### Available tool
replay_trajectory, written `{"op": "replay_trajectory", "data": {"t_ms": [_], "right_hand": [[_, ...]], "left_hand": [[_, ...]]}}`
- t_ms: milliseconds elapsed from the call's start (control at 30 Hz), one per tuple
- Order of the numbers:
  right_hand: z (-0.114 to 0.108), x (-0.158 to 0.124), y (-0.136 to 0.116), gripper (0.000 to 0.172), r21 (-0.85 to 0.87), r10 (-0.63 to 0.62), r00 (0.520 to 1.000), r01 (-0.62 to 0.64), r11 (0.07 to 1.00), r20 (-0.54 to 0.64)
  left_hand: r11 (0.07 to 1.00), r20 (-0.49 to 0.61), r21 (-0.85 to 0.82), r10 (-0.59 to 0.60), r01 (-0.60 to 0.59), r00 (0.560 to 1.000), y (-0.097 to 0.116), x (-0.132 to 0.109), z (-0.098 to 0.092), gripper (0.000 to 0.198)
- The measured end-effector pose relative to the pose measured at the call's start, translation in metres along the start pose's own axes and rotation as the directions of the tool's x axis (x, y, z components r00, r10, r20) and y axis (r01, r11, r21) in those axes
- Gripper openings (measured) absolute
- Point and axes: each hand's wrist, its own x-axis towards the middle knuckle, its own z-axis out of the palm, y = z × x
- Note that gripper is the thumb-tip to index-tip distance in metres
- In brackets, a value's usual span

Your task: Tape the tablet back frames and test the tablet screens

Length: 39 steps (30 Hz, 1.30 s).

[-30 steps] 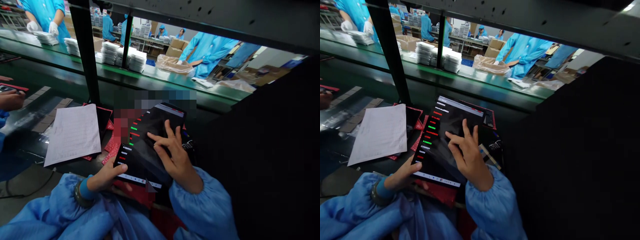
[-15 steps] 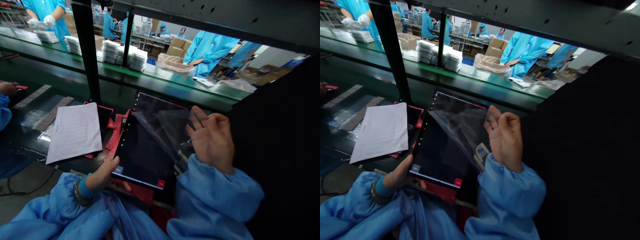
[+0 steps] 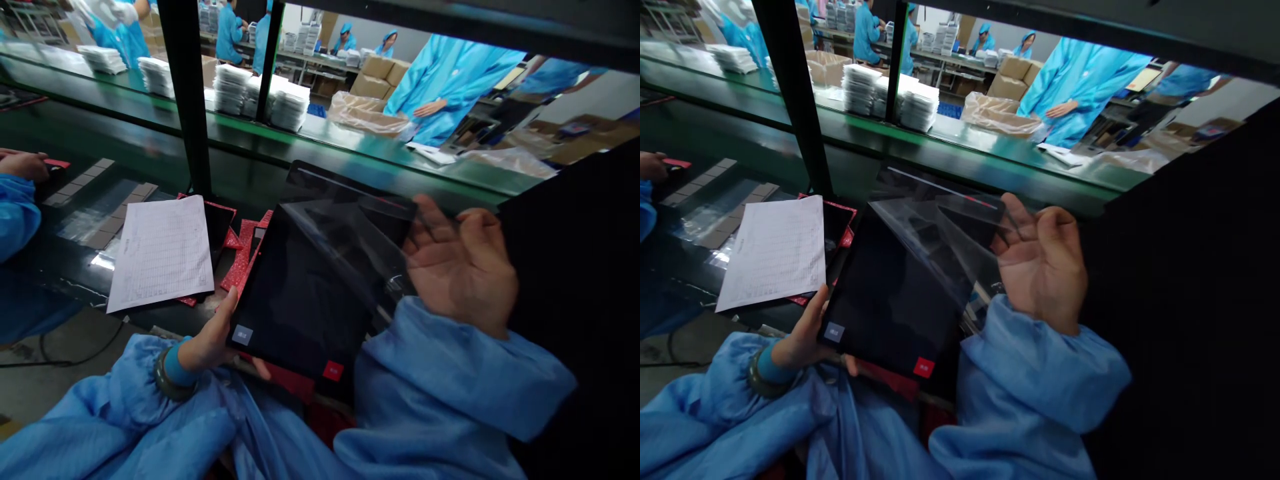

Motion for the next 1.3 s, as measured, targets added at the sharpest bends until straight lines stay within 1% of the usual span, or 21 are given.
{"op": "replay_trajectory", "data": {"t_ms": [133,200,300,400,533,700,833,933,1067,1167,1300], "right_hand": [[-0.001,0.003,-0.001,0.028,0.047,0.048,0.994,-0.044,0.998,-0.099],[-0.002,0.004,-0.002,0.03,0.07,0.077,0.987,-0.068,0.995,-0.14],[-0.004,0.005,-0.002,0.03,0.103,0.129,0.971,-0.11,0.989,-0.203],[-0.003,0.004,-0.004,0.031,0.119,0.155,0.958,-0.129,0.984,-0.243],[-0.002,0.003,-0.006,0.035,0.126,0.172,0.955,-0.145,0.981,-0.24],[-0.003,0.004,-0.006,0.039,0.13,0.202,0.947,-0.174,0.976,-0.251],[-0.003,0.005,-0.005,0.042,0.133,0.223,0.941,-0.195,0.972,-0.255],[-0.003,0.004,-0.006,0.041,0.131,0.225,0.938,-0.196,0.972,-0.265],[-0.004,0.001,-0.005,0.037,0.125,0.206,0.95,-0.181,0.976,-0.233],[-0.004,0.0,-0.004,0.035,0.132,0.205,0.951,-0.178,0.975,-0.232],[-0.002,-0.002,-0.006,0.034,0.132,0.224,0.944,-0.197,0.971,-0.242]], "left_hand": [[0.998,0.019,-0.054,0.017,-0.016,1.0,0.0,0.0,0.001,0.084],[0.997,0.023,-0.083,-0.001,0.003,1.0,-0.001,0.0,-0.001,0.085],[0.992,0.063,-0.119,-0.036,0.043,0.997,-0.002,0.0,-0.004,0.082],[0.985,0.122,-0.17,0.0,0.021,0.993,0.001,0.002,-0.003,0.075],[0.981,0.136,-0.193,0.042,-0.015,0.99,0.005,0.003,0.003,0.068],[0.983,0.121,-0.181,0.014,0.009,0.993,0.005,0.004,0.004,0.068],[0.985,0.112,-0.171,0.026,-0.007,0.993,0.003,0.004,0.001,0.07],[0.992,0.068,-0.128,-0.015,0.024,0.998,0.0,0.003,-0.004,0.074],[0.991,0.006,-0.088,-0.097,0.097,0.995,-0.003,0.002,-0.008,0.083],[0.993,-0.027,-0.062,-0.105,0.103,0.994,-0.002,0.003,-0.009,0.087],[0.993,-0.024,-0.024,-0.115,0.115,0.993,0.001,0.004,-0.007,0.092]]}}
